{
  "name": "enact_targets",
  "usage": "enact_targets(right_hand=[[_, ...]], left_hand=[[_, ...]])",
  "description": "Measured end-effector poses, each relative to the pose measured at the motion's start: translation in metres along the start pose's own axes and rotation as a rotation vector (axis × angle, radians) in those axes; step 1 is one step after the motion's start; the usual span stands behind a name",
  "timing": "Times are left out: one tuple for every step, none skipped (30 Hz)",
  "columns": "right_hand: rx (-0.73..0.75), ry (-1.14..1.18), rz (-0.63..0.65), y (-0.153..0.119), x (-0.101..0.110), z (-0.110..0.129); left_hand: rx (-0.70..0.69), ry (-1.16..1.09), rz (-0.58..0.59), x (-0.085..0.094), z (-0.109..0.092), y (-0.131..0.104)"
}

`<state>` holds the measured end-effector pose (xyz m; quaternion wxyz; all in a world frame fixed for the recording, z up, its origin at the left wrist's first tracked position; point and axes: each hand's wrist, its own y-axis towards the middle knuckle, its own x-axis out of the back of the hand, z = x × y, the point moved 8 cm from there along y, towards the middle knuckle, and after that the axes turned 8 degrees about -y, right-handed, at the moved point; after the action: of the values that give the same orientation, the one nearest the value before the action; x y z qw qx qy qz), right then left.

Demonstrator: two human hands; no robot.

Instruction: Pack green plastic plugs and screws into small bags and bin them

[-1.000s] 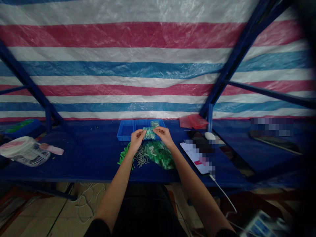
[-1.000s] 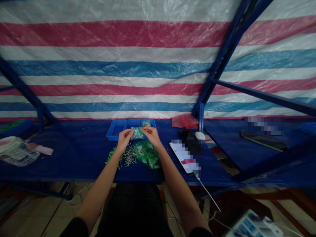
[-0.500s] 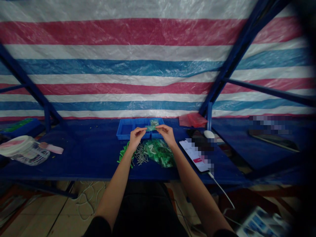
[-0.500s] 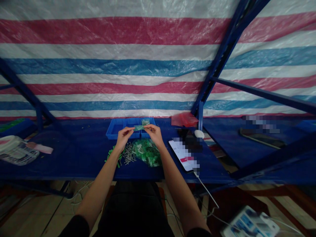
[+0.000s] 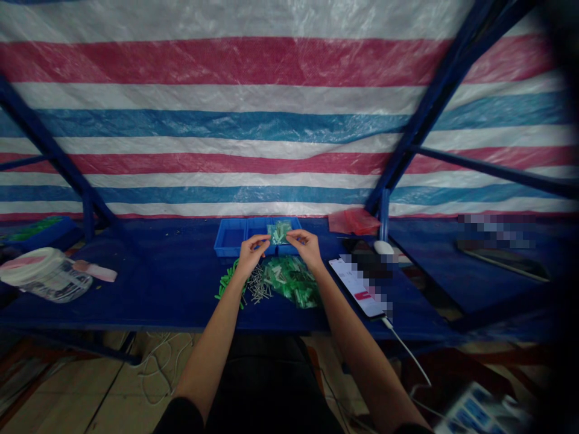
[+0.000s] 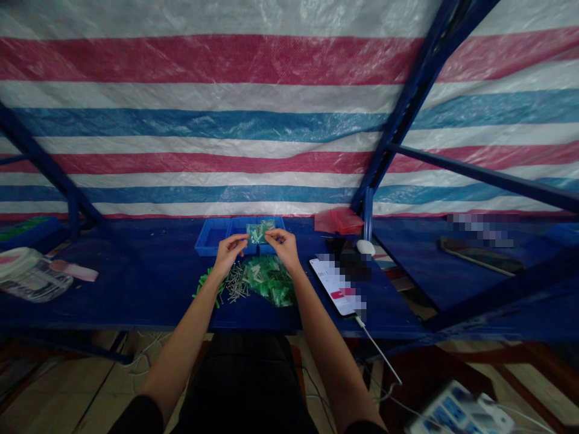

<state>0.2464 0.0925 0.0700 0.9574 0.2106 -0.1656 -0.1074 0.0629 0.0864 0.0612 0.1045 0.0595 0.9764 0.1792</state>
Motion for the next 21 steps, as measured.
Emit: enact_targets(right_hand=[[-0.011,0.019,-0.021,0.001,0.001,-0.003],[-0.024,0.038,-0.048,0.003,0.003,-0.007],[-0.036,0.055,-0.080,0.005,0.006,-0.012],[-0.046,0.067,-0.114,0.008,0.010,-0.017],[-0.052,0.070,-0.144,0.011,0.013,-0.022],[-0.053,0.064,-0.169,0.016,0.017,-0.026],[-0.049,0.048,-0.178,0.023,0.020,-0.030],[-0.043,0.019,-0.179,0.030,0.022,-0.033],[-0.029,-0.028,-0.172,0.039,0.025,-0.034],[-0.009,-0.087,-0.150,0.049,0.026,-0.033],[0.008,-0.156,-0.120,0.060,0.026,-0.031],[0.023,-0.226,-0.075,0.070,0.024,-0.028],[0.031,-0.305,-0.028,0.080,0.022,-0.025],[0.052,-0.400,0.024,0.090,0.019,-0.020],[0.070,-0.497,0.064,0.098,0.015,-0.015],[0.082,-0.582,0.119,0.104,0.010,-0.011],[0.099,-0.660,0.183,0.109,0.003,-0.007],[0.110,-0.736,0.239,0.112,-0.003,-0.005],[0.116,-0.806,0.290,0.113,-0.010,-0.004],[0.124,-0.870,0.325,0.114,-0.015,-0.003],[0.132,-0.929,0.343,0.113,-0.020,-0.003]], left_hand=[[0.014,-0.003,0.017,-0.002,0.001,0.000],[0.029,-0.009,0.032,-0.003,0.002,-0.001],[0.042,-0.017,0.040,-0.004,0.003,-0.001],[0.052,-0.026,0.043,-0.005,0.003,-0.001],[0.061,-0.037,0.042,-0.006,0.002,-0.001],[0.068,-0.048,0.039,-0.006,0.002,-0.002],[0.076,-0.058,0.036,-0.006,0.002,-0.002],[0.084,-0.067,0.032,-0.006,0.002,-0.002],[0.094,-0.074,0.030,-0.006,0.002,-0.002],[0.103,-0.080,0.027,-0.006,0.002,-0.002],[0.111,-0.084,0.023,-0.005,0.002,-0.001],[0.118,-0.087,0.020,-0.005,0.003,-0.001],[0.123,-0.090,0.017,-0.005,0.003,-0.001],[0.125,-0.092,0.016,-0.004,0.003,-0.001],[0.127,-0.093,0.015,-0.004,0.003,-0.001],[0.127,-0.094,0.015,-0.004,0.003,0.000],[0.126,-0.095,0.015,-0.004,0.004,0.000],[0.125,-0.096,0.016,-0.004,0.004,0.000],[0.124,-0.097,0.015,-0.003,0.004,0.000],[0.123,-0.099,0.015,-0.003,0.005,0.000],[0.124,-0.102,0.016,-0.003,0.006,0.000]])
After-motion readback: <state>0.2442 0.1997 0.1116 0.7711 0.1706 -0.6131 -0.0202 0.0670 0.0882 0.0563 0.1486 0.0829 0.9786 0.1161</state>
